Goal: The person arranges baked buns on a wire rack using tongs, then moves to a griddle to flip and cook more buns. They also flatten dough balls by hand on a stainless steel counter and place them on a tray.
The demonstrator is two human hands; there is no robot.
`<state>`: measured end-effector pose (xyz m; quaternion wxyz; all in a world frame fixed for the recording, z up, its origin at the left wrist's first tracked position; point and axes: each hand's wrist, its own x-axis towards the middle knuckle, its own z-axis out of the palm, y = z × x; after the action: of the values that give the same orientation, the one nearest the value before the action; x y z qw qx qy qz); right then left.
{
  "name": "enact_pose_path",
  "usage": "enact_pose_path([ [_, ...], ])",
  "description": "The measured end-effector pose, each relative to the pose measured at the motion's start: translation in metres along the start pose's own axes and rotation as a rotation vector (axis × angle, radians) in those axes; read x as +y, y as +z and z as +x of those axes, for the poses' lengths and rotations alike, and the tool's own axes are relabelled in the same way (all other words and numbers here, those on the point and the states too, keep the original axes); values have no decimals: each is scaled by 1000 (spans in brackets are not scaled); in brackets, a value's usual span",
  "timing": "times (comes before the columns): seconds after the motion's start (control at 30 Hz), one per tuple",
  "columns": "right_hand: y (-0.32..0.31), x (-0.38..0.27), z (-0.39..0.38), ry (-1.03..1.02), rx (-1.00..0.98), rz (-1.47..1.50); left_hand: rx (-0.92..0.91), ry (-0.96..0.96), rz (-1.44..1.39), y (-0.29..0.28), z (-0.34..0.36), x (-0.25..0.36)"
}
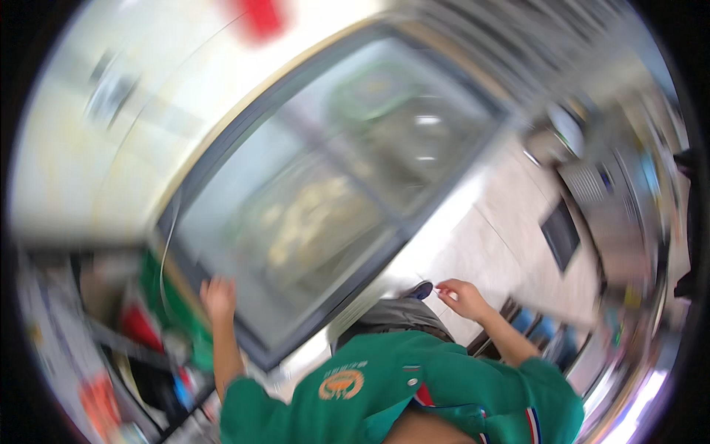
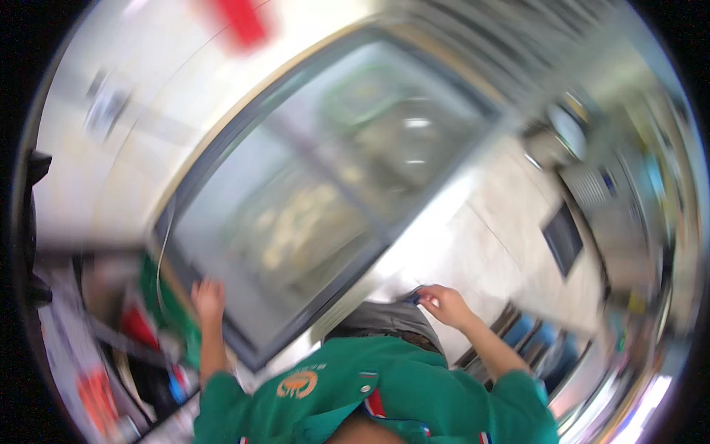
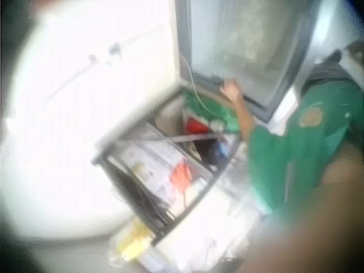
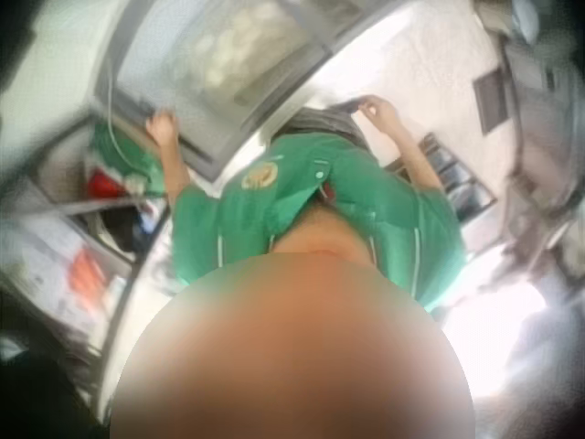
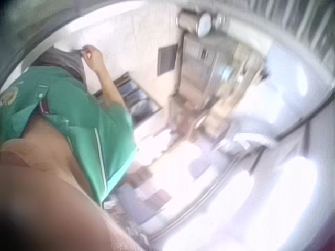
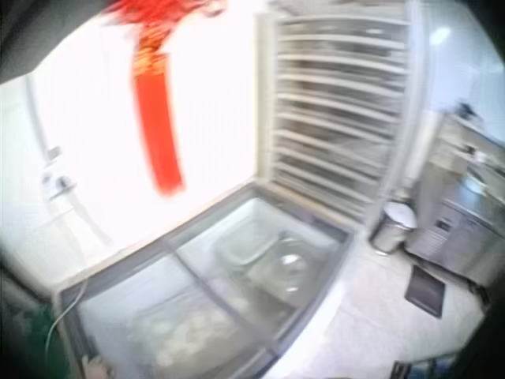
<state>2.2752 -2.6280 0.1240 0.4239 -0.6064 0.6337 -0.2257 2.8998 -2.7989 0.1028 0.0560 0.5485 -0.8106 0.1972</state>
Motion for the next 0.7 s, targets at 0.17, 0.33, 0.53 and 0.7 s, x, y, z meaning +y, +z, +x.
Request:
enact_pose_path([
  [0.17,31,49,-48,176,269,-17,-395,-483,280,20,42,-34],
  [0.33,12,125,-142,420,385,7,129,-164,-385,23,129,153],
  [0.53,-57,208,-212,405,404,-6,20,561,-551,-17,189,457],
  [0.7,-131,282,-228,459,533,-31,-284,738,-545,-3,257,605],
])
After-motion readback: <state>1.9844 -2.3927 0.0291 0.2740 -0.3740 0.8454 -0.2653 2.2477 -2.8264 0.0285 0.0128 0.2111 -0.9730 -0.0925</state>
